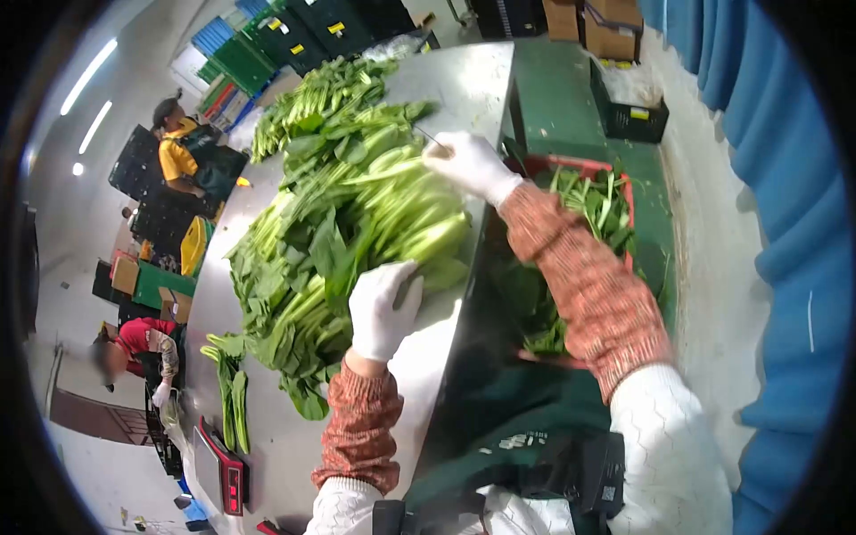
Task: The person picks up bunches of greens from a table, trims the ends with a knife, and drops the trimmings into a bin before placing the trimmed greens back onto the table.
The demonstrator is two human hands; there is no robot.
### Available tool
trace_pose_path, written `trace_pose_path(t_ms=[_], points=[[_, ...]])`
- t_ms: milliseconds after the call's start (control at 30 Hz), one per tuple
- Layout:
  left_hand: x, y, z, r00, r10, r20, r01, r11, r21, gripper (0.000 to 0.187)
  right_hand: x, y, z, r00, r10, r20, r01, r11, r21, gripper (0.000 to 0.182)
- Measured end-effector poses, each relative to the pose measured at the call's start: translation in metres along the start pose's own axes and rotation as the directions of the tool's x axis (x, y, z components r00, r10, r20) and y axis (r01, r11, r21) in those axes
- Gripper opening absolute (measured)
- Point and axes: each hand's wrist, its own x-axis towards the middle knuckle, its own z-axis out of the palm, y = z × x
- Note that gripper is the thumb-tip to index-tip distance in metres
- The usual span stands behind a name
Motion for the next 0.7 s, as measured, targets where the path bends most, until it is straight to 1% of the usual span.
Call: trace_pose_path(t_ms=[33,67,100,133,167,200,233,267,300,333,400,433,467,500,533,567,600,633,667,700], points=[[0.004,0.000,-0.003,0.998,0.018,-0.057,-0.017,0.999,0.029,0.027,-0.010,-0.017,-0.006,0.994,0.104,0.015,-0.105,0.977,0.187,0.017],[0.008,0.002,-0.005,0.994,0.033,-0.106,-0.027,0.998,0.056,0.029,-0.022,-0.037,-0.016,0.997,0.069,0.015,-0.071,0.982,0.176,0.015],[0.014,0.005,-0.005,0.971,0.093,-0.219,-0.062,0.988,0.141,0.033,-0.035,-0.046,-0.022,0.998,0.061,0.010,-0.062,0.983,0.175,0.015],[0.026,0.014,-0.012,0.949,0.166,-0.269,-0.102,0.966,0.239,0.037,-0.049,-0.063,-0.029,0.990,0.129,0.058,-0.138,0.971,0.197,0.013],[0.038,0.024,-0.016,0.927,0.234,-0.293,-0.167,0.958,0.235,0.035,-0.063,-0.069,-0.033,0.993,0.097,0.072,-0.111,0.967,0.229,0.012],[0.048,0.031,-0.019,0.904,0.292,-0.312,-0.219,0.944,0.248,0.033,-0.075,-0.085,-0.040,0.982,0.142,0.128,-0.170,0.955,0.242,0.011],[0.058,0.035,-0.019,0.940,0.281,-0.195,-0.239,0.948,0.210,0.031,-0.086,-0.096,-0.044,0.981,0.140,0.132,-0.170,0.951,0.258,0.013],[0.063,0.039,-0.015,0.963,0.259,-0.075,-0.245,0.956,0.163,0.028,-0.095,-0.102,-0.045,0.987,0.109,0.116,-0.139,0.944,0.298,0.010],[0.060,0.042,-0.002,0.954,0.265,-0.141,-0.241,0.956,0.169,0.025,-0.104,-0.123,-0.054,0.945,0.288,0.155,-0.323,0.895,0.308,0.010],[0.055,0.044,0.010,0.939,0.277,-0.204,-0.244,0.955,0.170,0.023,-0.111,-0.119,-0.057,0.965,0.234,0.118,-0.258,0.929,0.265,0.014],[0.050,0.054,0.015,0.962,0.221,-0.159,-0.190,0.963,0.190,0.025,-0.121,-0.122,-0.063,0.940,0.328,0.098,-0.339,0.857,0.388,0.021],[0.050,0.053,0.021,0.951,0.207,-0.231,-0.175,0.973,0.151,0.022,-0.127,-0.121,-0.060,0.964,0.264,-0.009,-0.237,0.880,0.411,0.026],[0.051,0.058,0.014,0.980,0.117,-0.161,-0.101,0.989,0.104,0.016,-0.129,-0.121,-0.065,0.967,0.252,-0.035,-0.219,0.894,0.392,0.025],[0.052,0.059,0.015,0.988,0.054,-0.141,-0.055,0.999,0.001,0.009,-0.133,-0.118,-0.063,0.977,0.183,-0.112,-0.158,0.966,0.203,0.023],[0.051,0.058,0.021,0.989,-0.029,-0.144,0.005,0.986,-0.169,0.013,-0.134,-0.111,-0.060,0.986,0.030,-0.167,-0.008,0.992,0.129,0.019],[0.050,0.063,0.017,0.990,-0.123,-0.074,0.091,0.934,-0.344,0.016,-0.139,-0.103,-0.056,0.984,0.036,-0.173,-0.022,0.996,0.083,0.020],[0.048,0.058,0.017,0.977,-0.188,0.102,0.212,0.908,-0.360,0.018,-0.143,-0.094,-0.052,0.982,-0.001,-0.190,0.007,0.999,0.032,0.024],[0.051,0.067,0.017,0.978,-0.190,0.081,0.207,0.898,-0.389,0.019,-0.146,-0.101,-0.054,0.979,-0.055,-0.197,0.032,0.992,-0.119,0.024],[0.050,0.065,0.024,0.984,-0.155,0.086,0.176,0.909,-0.377,0.018,-0.150,-0.104,-0.056,0.993,0.018,-0.119,-0.040,0.983,-0.180,0.026],[0.050,0.067,0.027,0.980,-0.160,0.121,0.198,0.874,-0.444,0.017,-0.151,-0.103,-0.056,0.987,-0.009,-0.162,-0.030,0.970,-0.241,0.025]])
